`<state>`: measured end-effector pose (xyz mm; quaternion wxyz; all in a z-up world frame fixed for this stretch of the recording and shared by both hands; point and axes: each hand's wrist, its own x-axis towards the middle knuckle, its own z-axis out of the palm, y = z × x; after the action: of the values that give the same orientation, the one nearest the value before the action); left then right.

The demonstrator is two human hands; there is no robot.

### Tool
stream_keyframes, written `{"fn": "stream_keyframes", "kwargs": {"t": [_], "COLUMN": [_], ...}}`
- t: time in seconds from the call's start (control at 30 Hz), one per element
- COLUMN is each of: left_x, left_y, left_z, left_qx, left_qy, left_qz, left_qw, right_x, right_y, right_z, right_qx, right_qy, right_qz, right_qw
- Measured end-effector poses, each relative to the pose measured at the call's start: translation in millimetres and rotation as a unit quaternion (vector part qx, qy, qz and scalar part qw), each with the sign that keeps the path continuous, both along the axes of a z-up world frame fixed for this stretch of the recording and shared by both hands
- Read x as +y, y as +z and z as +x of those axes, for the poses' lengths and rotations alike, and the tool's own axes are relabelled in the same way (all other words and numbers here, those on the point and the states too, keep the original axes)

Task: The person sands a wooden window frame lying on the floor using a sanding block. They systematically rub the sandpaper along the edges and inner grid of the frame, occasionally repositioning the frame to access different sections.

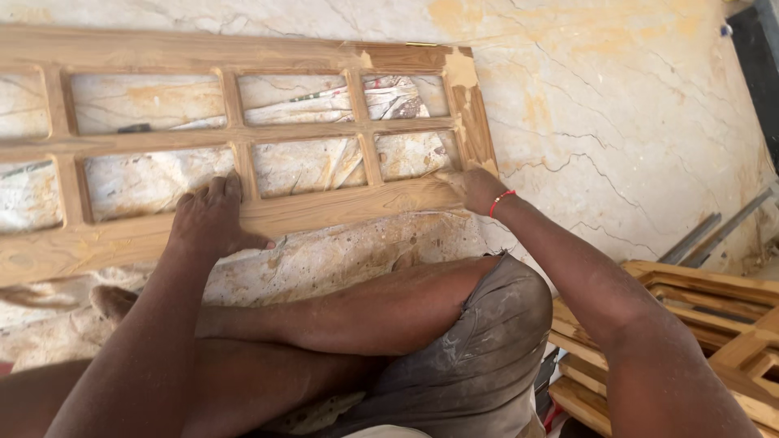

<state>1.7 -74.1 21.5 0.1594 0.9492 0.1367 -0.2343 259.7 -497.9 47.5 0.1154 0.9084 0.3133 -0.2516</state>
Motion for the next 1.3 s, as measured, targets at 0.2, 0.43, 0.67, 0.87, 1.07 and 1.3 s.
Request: {"fn": "stream_keyframes", "kwargs": {"t": [0.2, 0.43, 0.67, 0.87, 1.07, 1.3], "left_x": [3.3, 8.7, 4.8, 3.6, 1.2, -19.3], "left_y": [-7.2, -6.3, -3.6, -2.7, -13.9, -22.1], "left_z": [-3.5, 3.8, 0.8, 6.5, 20.7, 27.6], "left_qx": [-0.027, -0.014, -0.033, 0.002, -0.149, -0.196], "left_qy": [0.004, -0.001, 0.016, 0.048, 0.187, 0.242], "left_qz": [-0.001, -0.001, -0.011, -0.051, -0.108, -0.016], "left_qw": [1.0, 1.0, 0.999, 0.998, 0.965, 0.95], "right_x": [11.8, 25.9, 37.6, 66.6, 98.9, 132.3], "right_y": [0.0, -2.8, -9.7, 0.6, 7.7, -3.3], "right_z": [1.2, 10.9, 9.8, 34.5, 43.5, 47.1], "right_qx": [-0.014, -0.07, 0.05, -0.007, 0.009, -0.161], "right_qy": [0.166, 0.125, 0.195, 0.077, -0.07, 0.108], "right_qz": [0.081, 0.055, 0.087, 0.057, 0.257, 0.15], "right_qw": [0.983, 0.988, 0.976, 0.995, 0.964, 0.97]}}
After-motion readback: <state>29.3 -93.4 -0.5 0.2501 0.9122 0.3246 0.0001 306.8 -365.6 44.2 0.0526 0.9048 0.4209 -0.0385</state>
